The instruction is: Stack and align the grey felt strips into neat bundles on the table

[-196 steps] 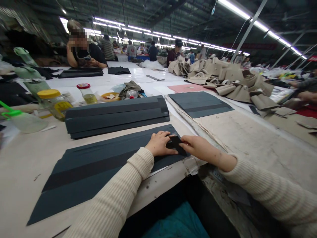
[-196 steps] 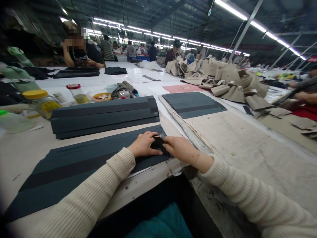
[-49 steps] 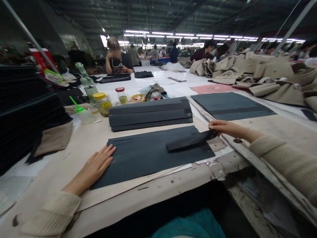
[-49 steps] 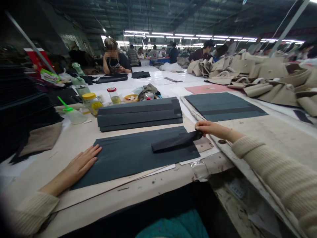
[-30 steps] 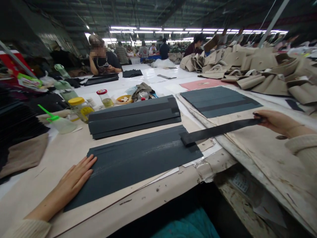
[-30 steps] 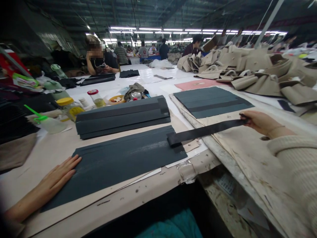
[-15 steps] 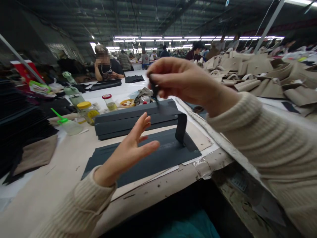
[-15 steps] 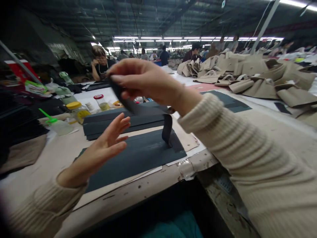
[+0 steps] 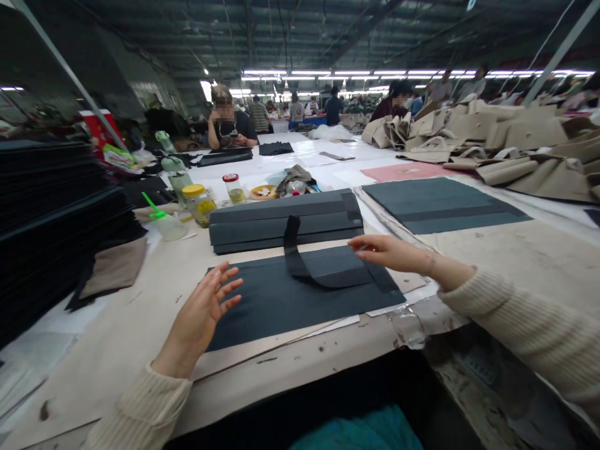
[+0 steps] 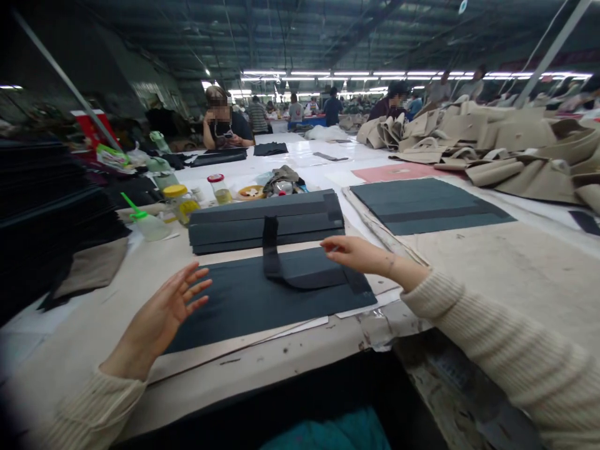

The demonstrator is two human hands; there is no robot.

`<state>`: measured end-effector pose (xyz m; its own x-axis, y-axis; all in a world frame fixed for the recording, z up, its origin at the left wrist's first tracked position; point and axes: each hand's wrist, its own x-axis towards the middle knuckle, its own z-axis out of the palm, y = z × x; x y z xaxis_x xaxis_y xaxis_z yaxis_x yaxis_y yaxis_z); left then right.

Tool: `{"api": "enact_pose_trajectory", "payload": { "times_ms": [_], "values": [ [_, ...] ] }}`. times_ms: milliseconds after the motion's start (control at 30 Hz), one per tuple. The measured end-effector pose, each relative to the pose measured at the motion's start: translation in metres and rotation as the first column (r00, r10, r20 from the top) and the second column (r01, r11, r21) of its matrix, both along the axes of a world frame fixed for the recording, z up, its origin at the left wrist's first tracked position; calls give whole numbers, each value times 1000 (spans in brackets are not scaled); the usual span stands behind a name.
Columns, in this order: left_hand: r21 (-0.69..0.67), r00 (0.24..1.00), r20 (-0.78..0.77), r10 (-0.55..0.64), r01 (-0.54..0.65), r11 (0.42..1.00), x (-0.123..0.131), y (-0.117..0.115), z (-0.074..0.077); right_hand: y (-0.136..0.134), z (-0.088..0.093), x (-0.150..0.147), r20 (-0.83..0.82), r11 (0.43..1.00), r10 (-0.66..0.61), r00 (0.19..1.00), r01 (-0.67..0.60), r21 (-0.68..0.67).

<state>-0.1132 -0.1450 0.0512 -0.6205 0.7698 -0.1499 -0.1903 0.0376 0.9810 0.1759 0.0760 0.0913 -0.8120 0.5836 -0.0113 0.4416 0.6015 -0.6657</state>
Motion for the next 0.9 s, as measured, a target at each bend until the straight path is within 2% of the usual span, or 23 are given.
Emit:
{"api": "enact_pose_trajectory", "payload": {
  "times_ms": [33,100,200,267,367,433,500,533,600,633,667,733,800,833,900],
  "values": [
    [-37,1000,22,3,-3,999,-3,-4,-2,0,-10,4,49,1000,-8,999,7,10],
    [-110,998,56,-38,44,993,-3,-7,-2,-3,-23,2,109,997,52,993,-57,43],
    [-164,980,77,-182,193,967,12,-1,2,-18,-30,-22,125,959,222,967,-239,151],
    [-177,959,90,-268,281,943,28,5,4,-32,-34,-40,117,922,291,950,-311,231],
    [-215,931,84,-355,365,906,50,14,-1,-54,-43,-57,106,883,325,940,-342,321],
    [-278,916,-20,-401,380,882,60,20,-7,-65,-50,-58,111,866,325,939,-342,365],
    [-366,863,-252,-437,333,869,67,28,-13,-72,-55,-54,123,848,310,943,-333,413],
    [-400,800,-408,-439,276,874,70,32,-14,-74,-57,-52,130,837,304,944,-330,436],
    [-431,595,-687,-417,128,893,75,41,-14,-76,-59,-50,149,809,307,940,-340,480],
    [-436,484,-776,-405,52,899,78,46,-13,-77,-60,-49,161,789,315,935,-353,503],
    [-442,388,-830,-401,-17,897,81,50,-11,-78,-60,-49,173,767,324,930,-365,527],
    [-476,264,-862,-434,-122,871,86,56,-9,-79,-61,-50,198,726,335,921,-386,570],
    [-515,204,-854,-479,-190,836,86,59,-8,-81,-61,-50,206,700,334,920,-389,599],
    [-530,198,-846,-495,-220,819,83,58,-9,-81,-62,-50,204,695,334,920,-386,607],
    [-553,249,-830,-499,-262,791,70,53,-11,-81,-63,-49,189,689,338,922,-379,617]
  ]
}}
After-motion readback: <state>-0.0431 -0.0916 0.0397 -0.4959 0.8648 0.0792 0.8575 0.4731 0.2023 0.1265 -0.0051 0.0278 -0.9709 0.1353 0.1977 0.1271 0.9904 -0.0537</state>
